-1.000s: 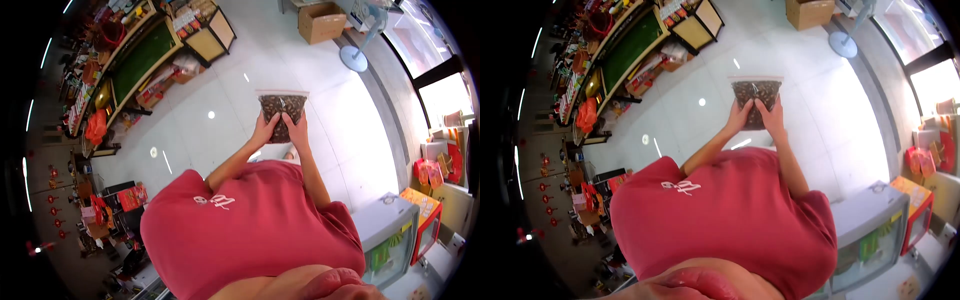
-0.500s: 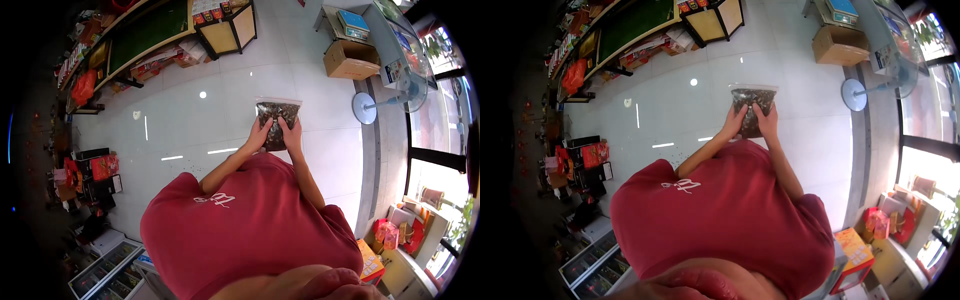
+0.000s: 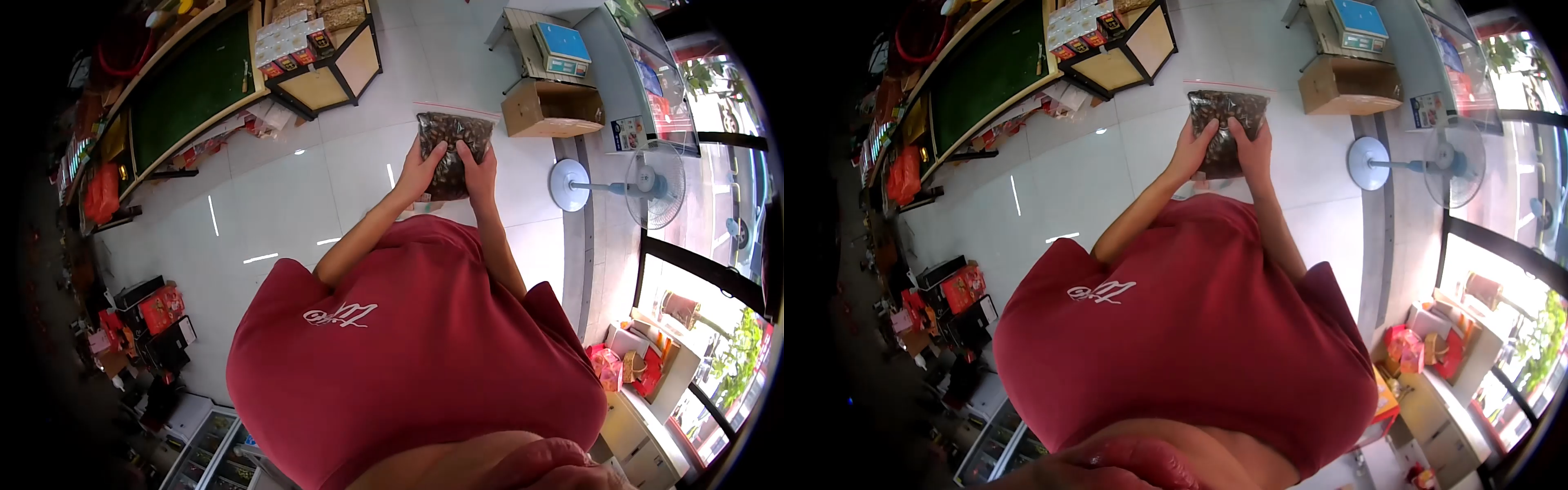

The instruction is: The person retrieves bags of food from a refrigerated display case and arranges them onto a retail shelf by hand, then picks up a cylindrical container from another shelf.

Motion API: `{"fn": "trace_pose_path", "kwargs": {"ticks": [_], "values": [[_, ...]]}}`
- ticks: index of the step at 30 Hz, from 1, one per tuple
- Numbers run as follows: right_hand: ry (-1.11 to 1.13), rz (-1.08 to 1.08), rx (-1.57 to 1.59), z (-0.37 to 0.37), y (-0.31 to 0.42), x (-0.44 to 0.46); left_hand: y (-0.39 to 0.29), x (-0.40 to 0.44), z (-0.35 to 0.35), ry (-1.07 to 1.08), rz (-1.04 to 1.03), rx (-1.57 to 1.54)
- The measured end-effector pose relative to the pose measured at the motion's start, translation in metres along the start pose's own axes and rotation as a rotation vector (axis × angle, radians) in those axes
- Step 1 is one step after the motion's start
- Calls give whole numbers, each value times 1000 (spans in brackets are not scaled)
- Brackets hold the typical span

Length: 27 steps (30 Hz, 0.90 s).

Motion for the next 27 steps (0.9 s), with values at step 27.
{"fn": "trace_pose_path", "kwargs": {"ticks": [27], "values": [[548,-165,-118,-135,-10,600,-52,536,49,-553,62,-116]]}}
Point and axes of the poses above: each hand's wrist, its own x-axis towards the middle knuckle, its own z-axis out of the back of the hand, y = z × x, the point moved 5 cm from there along x, towards the middle knuckle, and after that the axes turned 1 degree about y, right-handed, at the moved point
